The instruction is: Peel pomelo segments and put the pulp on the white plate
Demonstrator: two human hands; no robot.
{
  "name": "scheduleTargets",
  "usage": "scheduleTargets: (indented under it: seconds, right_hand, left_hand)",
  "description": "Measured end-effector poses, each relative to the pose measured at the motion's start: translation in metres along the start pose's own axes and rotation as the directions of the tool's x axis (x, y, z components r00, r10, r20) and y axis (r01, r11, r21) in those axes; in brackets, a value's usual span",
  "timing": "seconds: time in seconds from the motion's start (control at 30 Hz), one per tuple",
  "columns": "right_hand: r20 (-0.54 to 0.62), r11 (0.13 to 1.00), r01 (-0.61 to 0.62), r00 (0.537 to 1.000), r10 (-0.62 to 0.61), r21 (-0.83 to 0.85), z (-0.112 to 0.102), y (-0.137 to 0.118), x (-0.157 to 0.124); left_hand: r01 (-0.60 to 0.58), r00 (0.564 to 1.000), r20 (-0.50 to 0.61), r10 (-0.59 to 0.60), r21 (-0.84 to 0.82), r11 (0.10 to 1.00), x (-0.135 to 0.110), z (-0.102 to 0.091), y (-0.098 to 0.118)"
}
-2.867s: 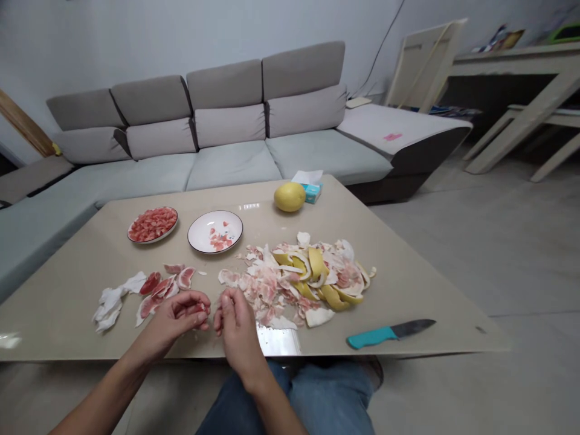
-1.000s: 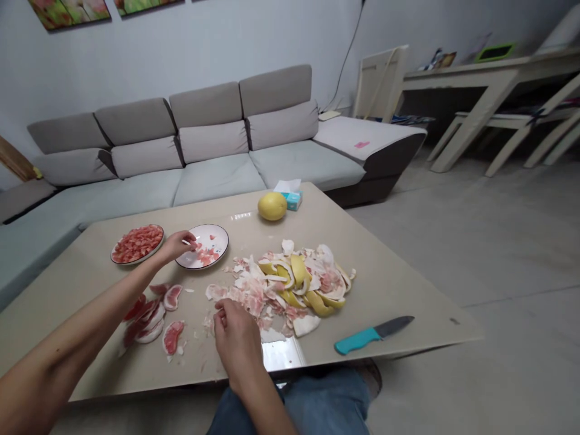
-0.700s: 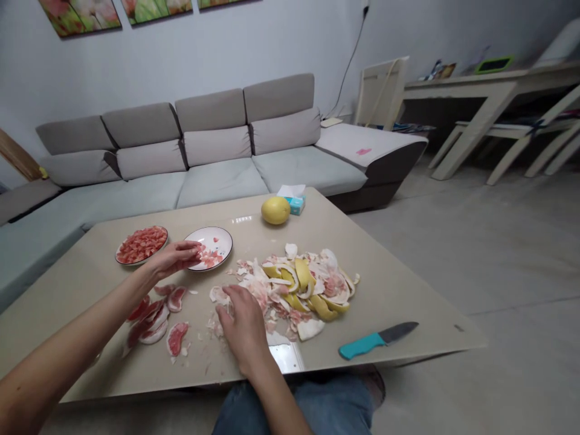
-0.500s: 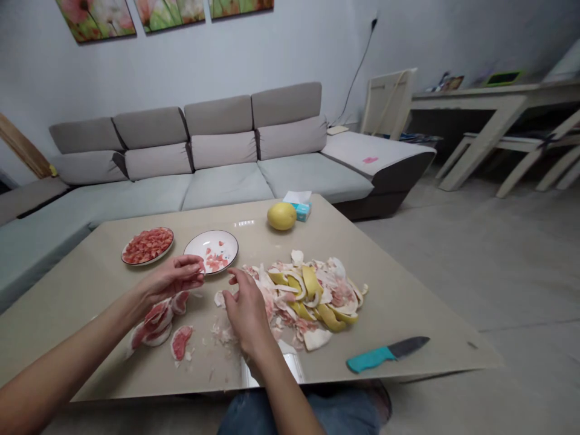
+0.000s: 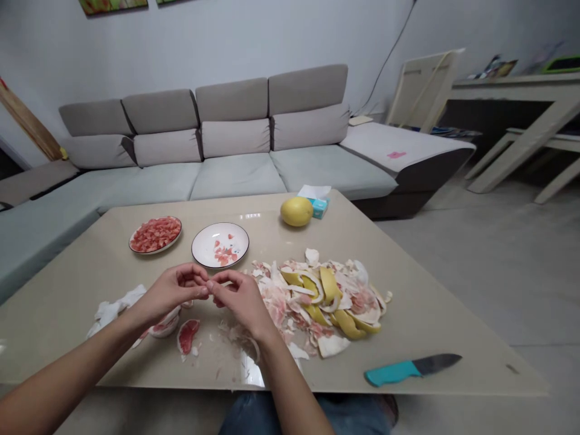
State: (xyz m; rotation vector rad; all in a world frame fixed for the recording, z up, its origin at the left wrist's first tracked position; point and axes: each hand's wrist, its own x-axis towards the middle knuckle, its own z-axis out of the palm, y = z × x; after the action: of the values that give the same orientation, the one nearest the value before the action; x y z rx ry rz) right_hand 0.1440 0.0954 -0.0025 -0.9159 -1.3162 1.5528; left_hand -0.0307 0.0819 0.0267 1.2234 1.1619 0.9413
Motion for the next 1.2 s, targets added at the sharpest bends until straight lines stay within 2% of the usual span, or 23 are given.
scheduleTargets:
  seconds: [0.2, 0.43, 0.57, 0.7, 1.0, 1.1, 1.2]
  right_hand:
    - [0.040, 0.980, -0.040, 0.999, 0.033, 0.194, -0.001, 0.012, 0.000]
    - [0.000, 0.933, -0.050, 0.999, 0.053, 0.356, 0.001, 0.022, -0.004]
    - [-0.022, 0.936, -0.042, 0.998, 0.054, 0.348, 0.005, 0.021, -0.007]
    - [-0.060, 0.942, -0.004, 0.998, 0.026, 0.335, 0.008, 0.019, -0.009]
    - [-0.081, 0.991, 0.062, 0.995, -0.053, 0.118, 0.011, 0.011, -0.017]
    - [-0.101, 0.995, 0.096, 0.991, -0.093, 0.034, 0.013, 0.010, -0.019]
    - [-0.142, 0.992, 0.122, 0.983, -0.117, 0.021, 0.013, 0.011, -0.019]
  left_hand:
    - [0.058, 0.997, 0.060, -0.049, -0.152, 0.987, 0.003, -0.002, -0.011]
    - [0.110, 0.993, 0.014, -0.114, -0.396, 0.912, 0.000, 0.000, -0.018]
    - [0.112, 0.993, 0.019, -0.116, -0.457, 0.882, -0.001, 0.002, -0.021]
    - [0.075, 0.993, -0.040, -0.107, -0.477, 0.876, -0.002, 0.005, -0.024]
    - [-0.018, 0.990, -0.142, -0.027, -0.307, 0.952, -0.005, 0.009, -0.024]
    - [-0.039, 0.988, -0.153, -0.007, -0.296, 0.954, -0.005, 0.010, -0.023]
    - [-0.028, 0.989, -0.147, -0.022, -0.327, 0.945, -0.004, 0.010, -0.024]
